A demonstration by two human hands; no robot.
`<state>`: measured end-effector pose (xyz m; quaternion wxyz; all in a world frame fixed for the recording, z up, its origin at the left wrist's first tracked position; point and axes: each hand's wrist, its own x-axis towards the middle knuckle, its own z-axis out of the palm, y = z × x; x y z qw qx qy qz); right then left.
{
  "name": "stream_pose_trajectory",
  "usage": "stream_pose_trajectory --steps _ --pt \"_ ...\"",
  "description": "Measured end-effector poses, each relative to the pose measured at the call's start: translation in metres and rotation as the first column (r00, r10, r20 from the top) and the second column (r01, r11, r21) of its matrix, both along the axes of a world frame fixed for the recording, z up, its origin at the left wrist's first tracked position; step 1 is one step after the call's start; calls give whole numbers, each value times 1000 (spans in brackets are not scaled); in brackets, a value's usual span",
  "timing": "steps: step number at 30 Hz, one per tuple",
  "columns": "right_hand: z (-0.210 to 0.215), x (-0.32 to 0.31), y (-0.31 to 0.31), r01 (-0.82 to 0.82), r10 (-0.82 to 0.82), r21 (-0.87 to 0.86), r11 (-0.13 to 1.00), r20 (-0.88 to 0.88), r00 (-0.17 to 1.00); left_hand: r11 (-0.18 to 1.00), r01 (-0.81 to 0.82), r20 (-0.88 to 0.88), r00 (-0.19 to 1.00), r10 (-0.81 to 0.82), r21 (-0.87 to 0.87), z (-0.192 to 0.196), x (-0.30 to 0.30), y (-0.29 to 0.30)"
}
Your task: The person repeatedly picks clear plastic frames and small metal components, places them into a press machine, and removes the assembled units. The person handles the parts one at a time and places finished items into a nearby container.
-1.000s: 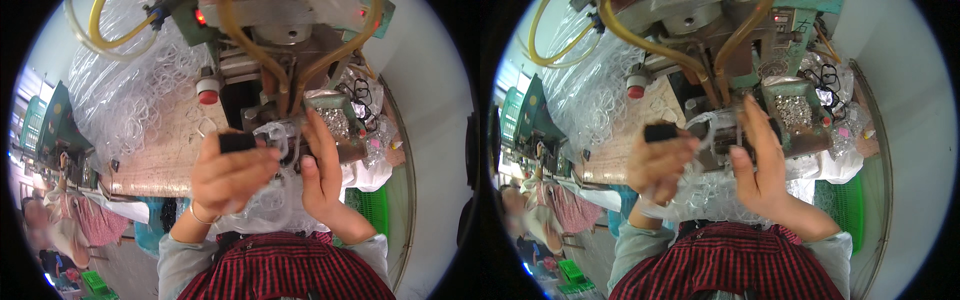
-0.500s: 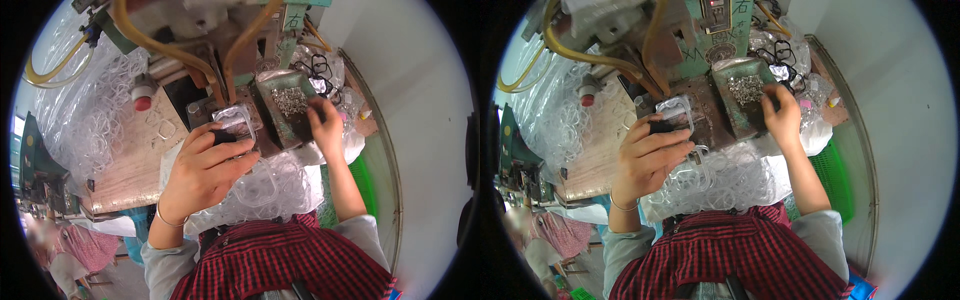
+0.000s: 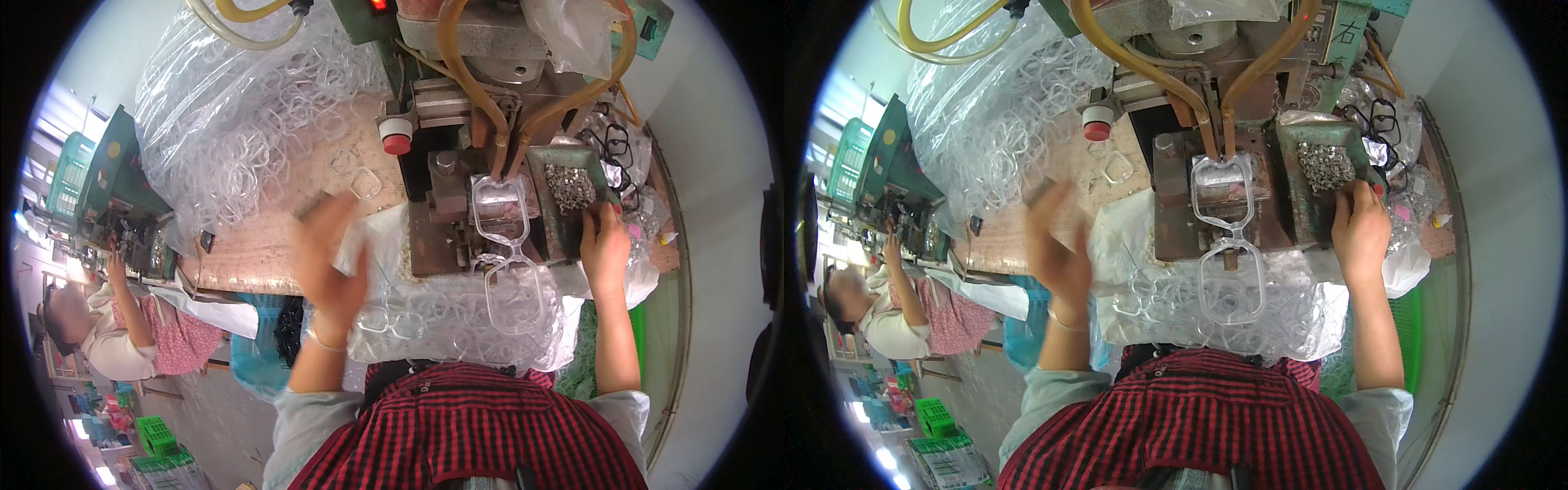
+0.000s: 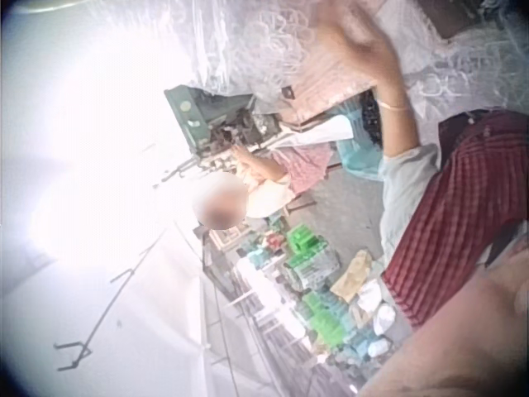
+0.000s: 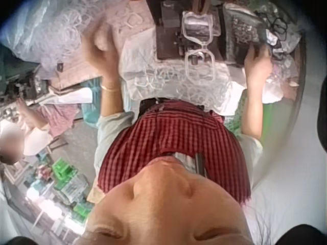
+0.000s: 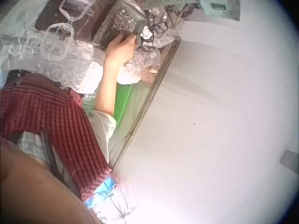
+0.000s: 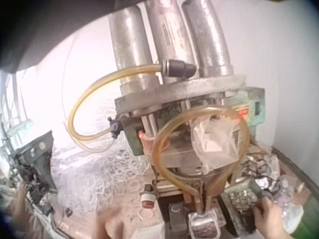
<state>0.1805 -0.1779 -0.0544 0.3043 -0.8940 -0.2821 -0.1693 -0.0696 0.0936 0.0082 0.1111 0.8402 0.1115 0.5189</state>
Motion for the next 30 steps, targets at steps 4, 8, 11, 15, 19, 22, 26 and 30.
stream_pose_trajectory --steps 4,8,11,15,19,22,26,30 --pt "18 3 18 -47 112 347 937 -172 979 881 -360 -235 926 296 -308 9 29 93" --pt "17 9 40 -35 152 404 914 -261 953 762 -644 -722 557 411 -64 -83 80 152" --pt "7 1 17 20 24 267 963 -161 987 759 -646 -743 547 387 -80 -117 92 149" --pt "1 -22 -46 154 -97 318 936 -186 978 819 -485 -658 730 185 -308 -94 96 174" --pt "36 -38 -14 -23 121 424 905 -207 971 826 -538 -782 583 219 -170 -99 106 240" --pt "90 -48 34 -296 409 463 835 -164 898 822 -557 -824 517 230 -120 -123 101 257" --pt "87 -39 91 -343 557 675 653 -121 822 880 -470 -802 551 231 -69 -127 86 202" --pt "69 -54 106 -191 625 818 542 -240 743 871 -271 -570 822 -12 -410 -104 39 141"
